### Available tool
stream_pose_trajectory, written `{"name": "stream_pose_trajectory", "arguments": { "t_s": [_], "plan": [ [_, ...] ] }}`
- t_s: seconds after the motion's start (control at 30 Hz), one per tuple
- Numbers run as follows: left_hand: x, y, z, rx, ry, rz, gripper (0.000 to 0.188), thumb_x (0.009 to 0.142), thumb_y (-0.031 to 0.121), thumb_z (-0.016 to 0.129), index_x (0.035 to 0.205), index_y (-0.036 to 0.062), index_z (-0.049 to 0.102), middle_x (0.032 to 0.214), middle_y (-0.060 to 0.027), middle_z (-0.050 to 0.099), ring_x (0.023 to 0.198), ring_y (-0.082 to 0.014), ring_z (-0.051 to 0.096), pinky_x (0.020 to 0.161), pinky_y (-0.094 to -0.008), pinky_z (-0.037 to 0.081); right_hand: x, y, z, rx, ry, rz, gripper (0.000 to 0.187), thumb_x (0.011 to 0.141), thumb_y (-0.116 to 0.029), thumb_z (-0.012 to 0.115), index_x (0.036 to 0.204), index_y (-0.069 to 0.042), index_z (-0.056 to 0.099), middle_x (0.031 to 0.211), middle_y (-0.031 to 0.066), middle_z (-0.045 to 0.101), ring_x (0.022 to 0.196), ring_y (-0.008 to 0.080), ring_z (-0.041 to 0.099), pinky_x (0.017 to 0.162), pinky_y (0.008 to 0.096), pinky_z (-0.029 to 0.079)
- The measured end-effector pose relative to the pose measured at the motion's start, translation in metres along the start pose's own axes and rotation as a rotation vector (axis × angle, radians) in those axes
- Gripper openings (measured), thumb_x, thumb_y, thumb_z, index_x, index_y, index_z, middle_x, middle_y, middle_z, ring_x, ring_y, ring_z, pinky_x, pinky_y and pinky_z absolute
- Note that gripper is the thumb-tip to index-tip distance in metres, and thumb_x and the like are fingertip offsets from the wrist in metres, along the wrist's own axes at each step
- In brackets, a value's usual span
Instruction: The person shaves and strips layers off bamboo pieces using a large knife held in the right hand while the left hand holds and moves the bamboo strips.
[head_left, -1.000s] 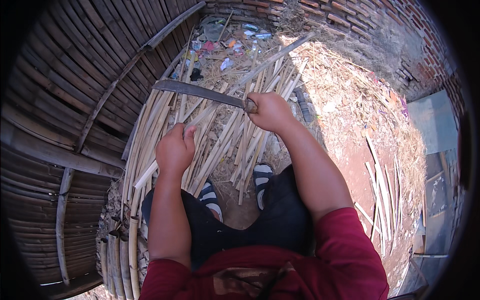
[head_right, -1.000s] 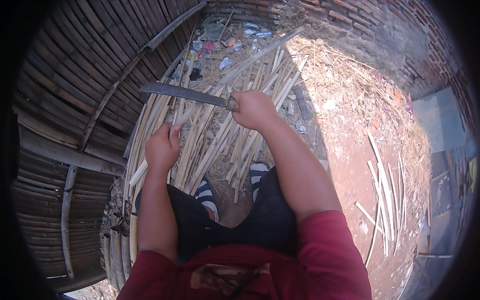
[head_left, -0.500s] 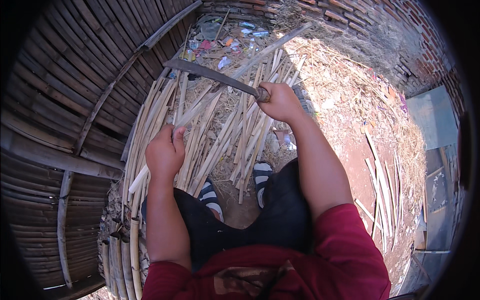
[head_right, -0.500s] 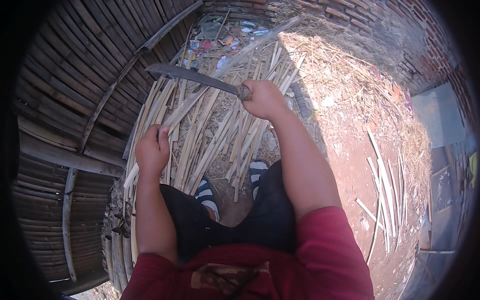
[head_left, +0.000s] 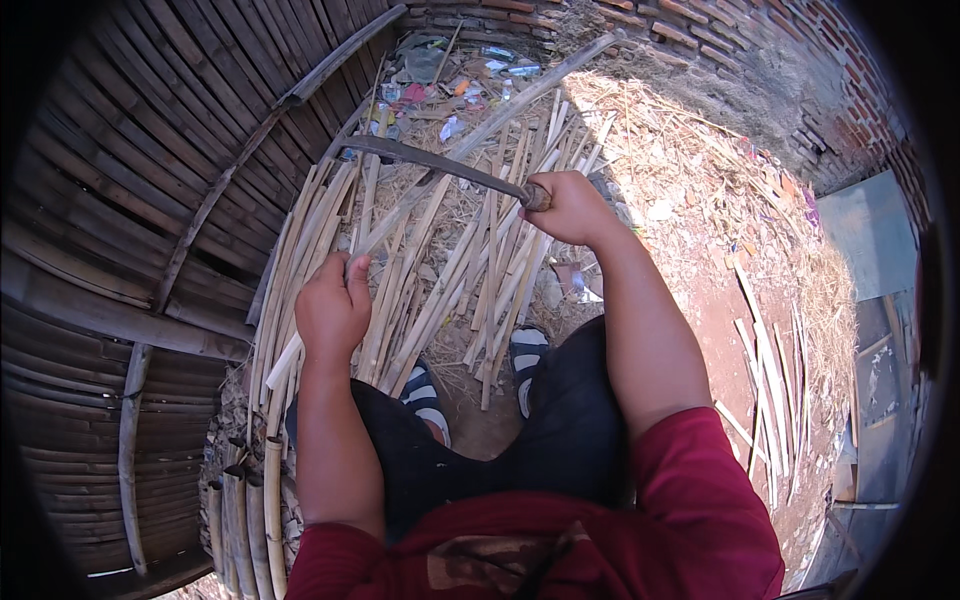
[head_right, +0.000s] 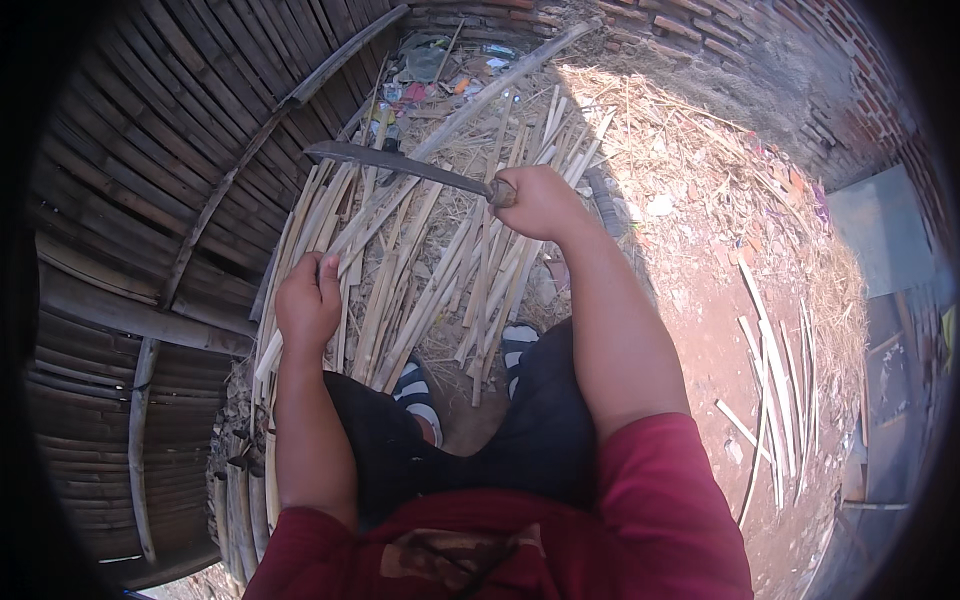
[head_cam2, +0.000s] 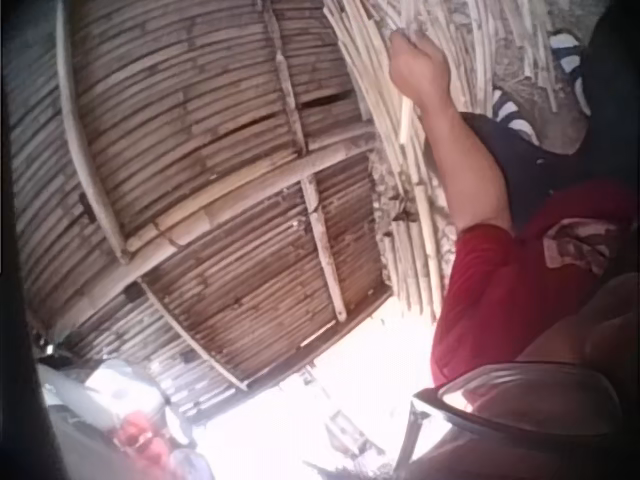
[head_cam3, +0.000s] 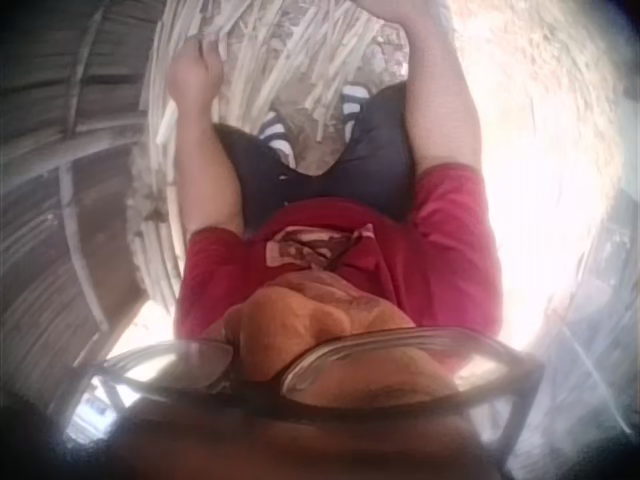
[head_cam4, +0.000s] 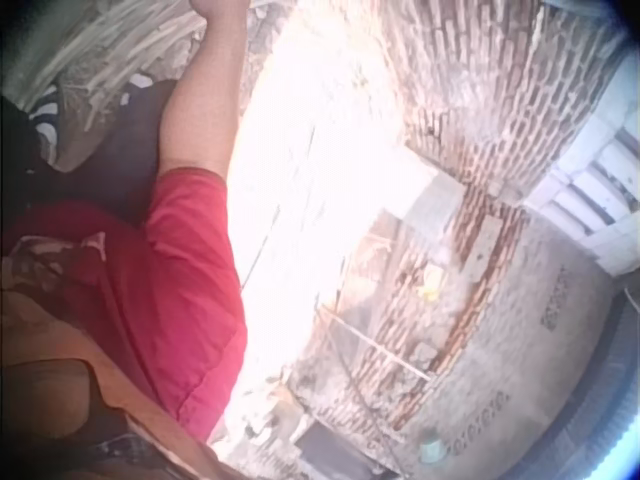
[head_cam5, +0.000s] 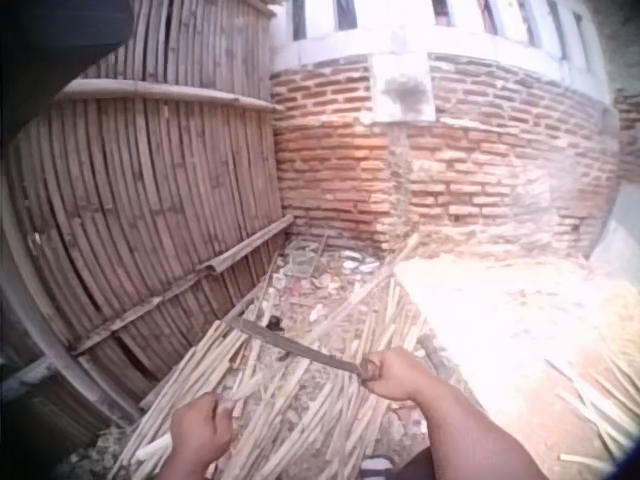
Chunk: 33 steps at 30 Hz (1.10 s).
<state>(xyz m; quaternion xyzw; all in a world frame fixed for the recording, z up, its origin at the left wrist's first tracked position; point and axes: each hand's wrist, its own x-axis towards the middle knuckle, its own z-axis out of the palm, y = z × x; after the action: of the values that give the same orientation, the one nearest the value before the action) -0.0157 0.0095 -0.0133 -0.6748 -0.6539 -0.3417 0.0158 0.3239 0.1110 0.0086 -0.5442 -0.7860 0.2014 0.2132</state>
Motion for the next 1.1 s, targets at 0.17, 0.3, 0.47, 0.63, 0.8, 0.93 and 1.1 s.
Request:
{"name": "stream_pose_trajectory", "arguments": {
  "t_s": [0.17, 0.3, 0.47, 0.63, 0.8, 0.93, 1.1],
  "plan": [
    [0.001, 0.001, 0.0, -0.014, -0.055, -0.068, 0.035, 0.103, 0.037, 0.061, 0.104, 0.0037, 0.07, 0.081, -0.0206, 0.071, 0.075, -0.0445, 0.069, 0.066, -0.0514, 0.052, -0.006, -0.019, 0.002, -0.057, 0.068, -0.012, 0.021, 0.081, -0.021, 0.073, 0.097, -0.008, 0.072, 0.087, 0.0206, 0.072, 0.09, 0.0411, 0.07, 0.08, 0.0504, 0.055],
    [-0.002, 0.002, 0.004, -0.02, -0.045, -0.034, 0.034, 0.102, 0.038, 0.061, 0.103, 0.0053, 0.07, 0.083, -0.0207, 0.072, 0.077, -0.0445, 0.069, 0.068, -0.0519, 0.052, -0.006, -0.047, 0.011, -0.155, 0.014, -0.097, 0.021, 0.079, -0.018, 0.07, 0.098, -0.008, 0.072, 0.088, 0.0217, 0.072, 0.089, 0.0421, 0.07, 0.08, 0.0513, 0.055],
    [-0.001, 0.001, -0.004, 0.09, -0.058, -0.057, 0.033, 0.101, 0.037, 0.061, 0.101, 0.0056, 0.069, 0.084, -0.0209, 0.072, 0.079, -0.0449, 0.069, 0.068, -0.0521, 0.052, 0.004, -0.005, -0.008, 0.03, 0.152, 0.183, 0.027, 0.083, -0.023, 0.074, 0.102, -0.005, 0.072, 0.086, 0.021, 0.072, 0.087, 0.0408, 0.07, 0.079, 0.0475, 0.055],
    [-0.002, 0.005, 0.004, 0.021, -0.065, -0.037, 0.034, 0.101, 0.039, 0.062, 0.099, 0.0052, 0.07, 0.083, -0.02, 0.071, 0.076, -0.0444, 0.068, 0.067, -0.0511, 0.052, -0.004, -0.023, 0.008, -0.021, 0.127, -0.038, 0.028, 0.082, -0.023, 0.075, 0.102, -0.003, 0.071, 0.09, 0.0228, 0.073, 0.09, 0.0411, 0.071, 0.081, 0.0487, 0.056],
    [-0.005, 0.007, 0.002, -0.078, -0.038, -0.039, 0.035, 0.101, 0.039, 0.063, 0.095, 0.0046, 0.069, 0.075, -0.0185, 0.068, 0.07, -0.0419, 0.066, 0.062, -0.0489, 0.049, -0.006, -0.027, -0.001, -0.161, 0.007, -0.102, 0.026, 0.084, -0.024, 0.074, 0.103, -0.007, 0.073, 0.088, 0.0198, 0.073, 0.088, 0.0411, 0.071, 0.076, 0.0505, 0.055],
    [-0.002, -0.002, -0.01, -0.016, -0.037, -0.115, 0.036, 0.101, 0.04, 0.063, 0.096, 0.0043, 0.07, 0.067, -0.0164, 0.063, 0.063, -0.0376, 0.063, 0.059, -0.047, 0.046, 0.002, 0.011, -0.022, 0.079, 0.258, 0.252, 0.03, 0.086, -0.026, 0.076, 0.11, -0.009, 0.074, 0.092, 0.0199, 0.074, 0.088, 0.0391, 0.072, 0.077, 0.0475, 0.055],
    [0.002, 0.001, -0.003, -0.103, -0.001, -0.091, 0.036, 0.102, 0.038, 0.063, 0.096, 0.003, 0.069, 0.063, -0.0149, 0.059, 0.057, -0.0327, 0.058, 0.057, -0.044, 0.044, -0.007, -0.018, -0.001, -0.091, 0.177, -0.05, 0.029, 0.085, -0.024, 0.075, 0.11, -0.01, 0.073, 0.093, 0.0201, 0.074, 0.091, 0.0407, 0.071, 0.08, 0.0487, 0.056]
  ]
}}
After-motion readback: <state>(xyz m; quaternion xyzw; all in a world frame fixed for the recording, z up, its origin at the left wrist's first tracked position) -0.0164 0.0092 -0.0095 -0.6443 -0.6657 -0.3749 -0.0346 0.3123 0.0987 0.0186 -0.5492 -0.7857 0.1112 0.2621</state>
